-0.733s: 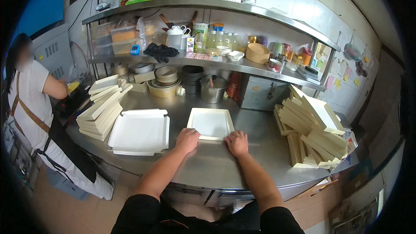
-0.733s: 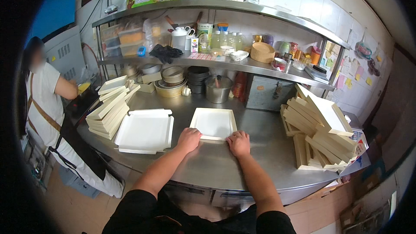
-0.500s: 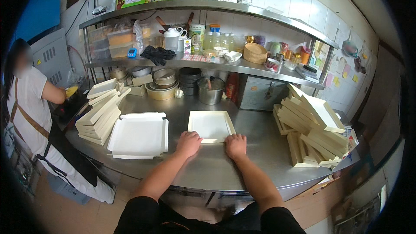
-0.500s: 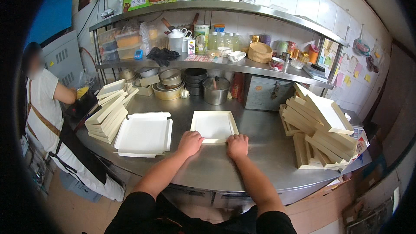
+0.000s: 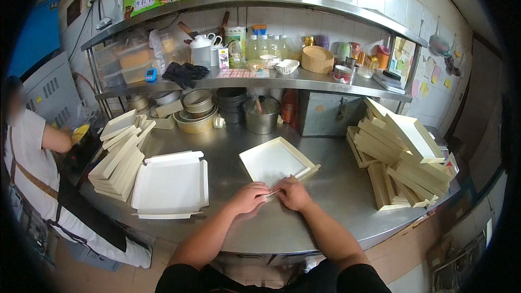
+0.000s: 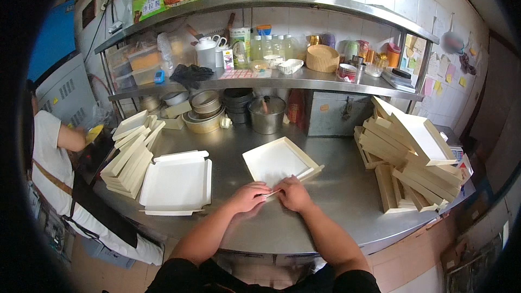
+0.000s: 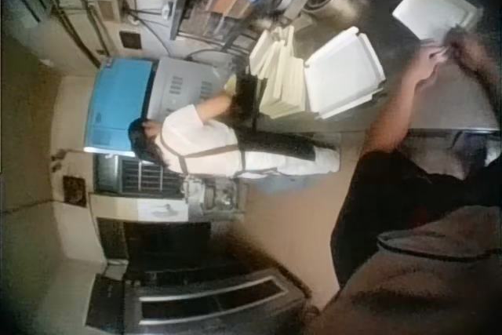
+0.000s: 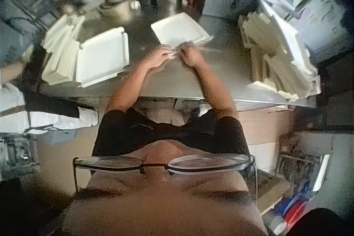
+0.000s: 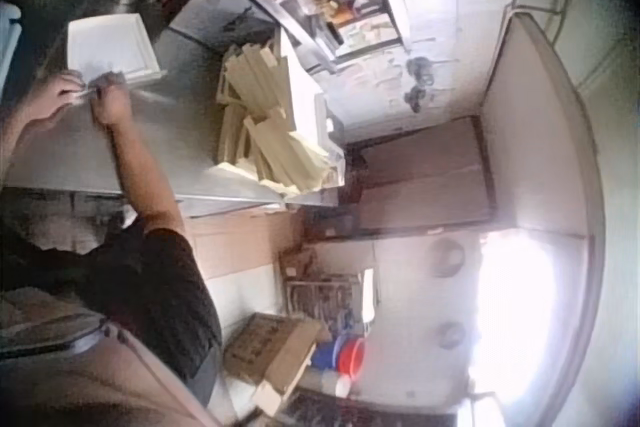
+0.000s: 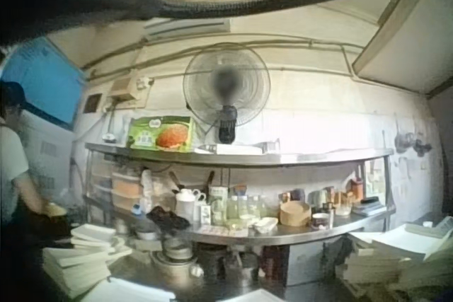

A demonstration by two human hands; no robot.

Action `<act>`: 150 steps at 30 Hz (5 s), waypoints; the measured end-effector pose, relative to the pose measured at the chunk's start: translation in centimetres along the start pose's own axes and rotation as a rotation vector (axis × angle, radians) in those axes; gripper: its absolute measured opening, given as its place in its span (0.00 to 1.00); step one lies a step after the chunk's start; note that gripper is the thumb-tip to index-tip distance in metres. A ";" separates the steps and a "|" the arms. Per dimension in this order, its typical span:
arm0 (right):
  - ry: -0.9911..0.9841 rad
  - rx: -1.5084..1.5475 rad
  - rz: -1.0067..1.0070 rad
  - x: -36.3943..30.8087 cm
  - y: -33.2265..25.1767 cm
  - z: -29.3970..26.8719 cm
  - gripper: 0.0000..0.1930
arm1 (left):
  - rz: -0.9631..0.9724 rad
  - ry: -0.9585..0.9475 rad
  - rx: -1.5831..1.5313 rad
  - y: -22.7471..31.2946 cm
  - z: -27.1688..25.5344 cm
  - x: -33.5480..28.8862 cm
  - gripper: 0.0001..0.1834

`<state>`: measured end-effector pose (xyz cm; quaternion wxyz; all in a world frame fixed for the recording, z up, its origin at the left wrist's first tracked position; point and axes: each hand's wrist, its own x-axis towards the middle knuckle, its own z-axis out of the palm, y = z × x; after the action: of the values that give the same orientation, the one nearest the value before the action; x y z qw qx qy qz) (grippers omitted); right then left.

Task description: The person repeatedly assembles flat white cardboard boxes by folding the flaps and securing them with small fasteners. They work at a stainless steel counter, stacking completed boxes to the left while another person works nearby.

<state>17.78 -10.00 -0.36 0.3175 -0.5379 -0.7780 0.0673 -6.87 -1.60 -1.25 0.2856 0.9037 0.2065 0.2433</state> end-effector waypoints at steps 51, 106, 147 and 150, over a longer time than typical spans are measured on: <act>-0.325 0.367 -0.192 0.9 -2.7 -2.3 0.16 | -0.158 -0.350 0.025 3.3 -4.2 -1.2 0.23; -0.343 0.058 0.178 0.9 -4.5 -2.8 0.18 | -0.089 -0.036 0.429 3.9 -2.2 -1.7 0.09; 0.044 0.313 0.031 0.4 -4.6 -2.5 0.25 | -0.009 0.353 -0.326 3.8 -0.6 -1.1 0.10; 0.111 0.367 0.048 0.3 -4.7 -2.3 0.26 | 0.026 0.400 -0.280 4.3 -0.8 -0.6 0.08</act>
<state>15.28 -12.24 3.70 0.4511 -0.4921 -0.7210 0.1858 -6.76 -4.79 1.76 0.3581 0.7917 0.2118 0.4474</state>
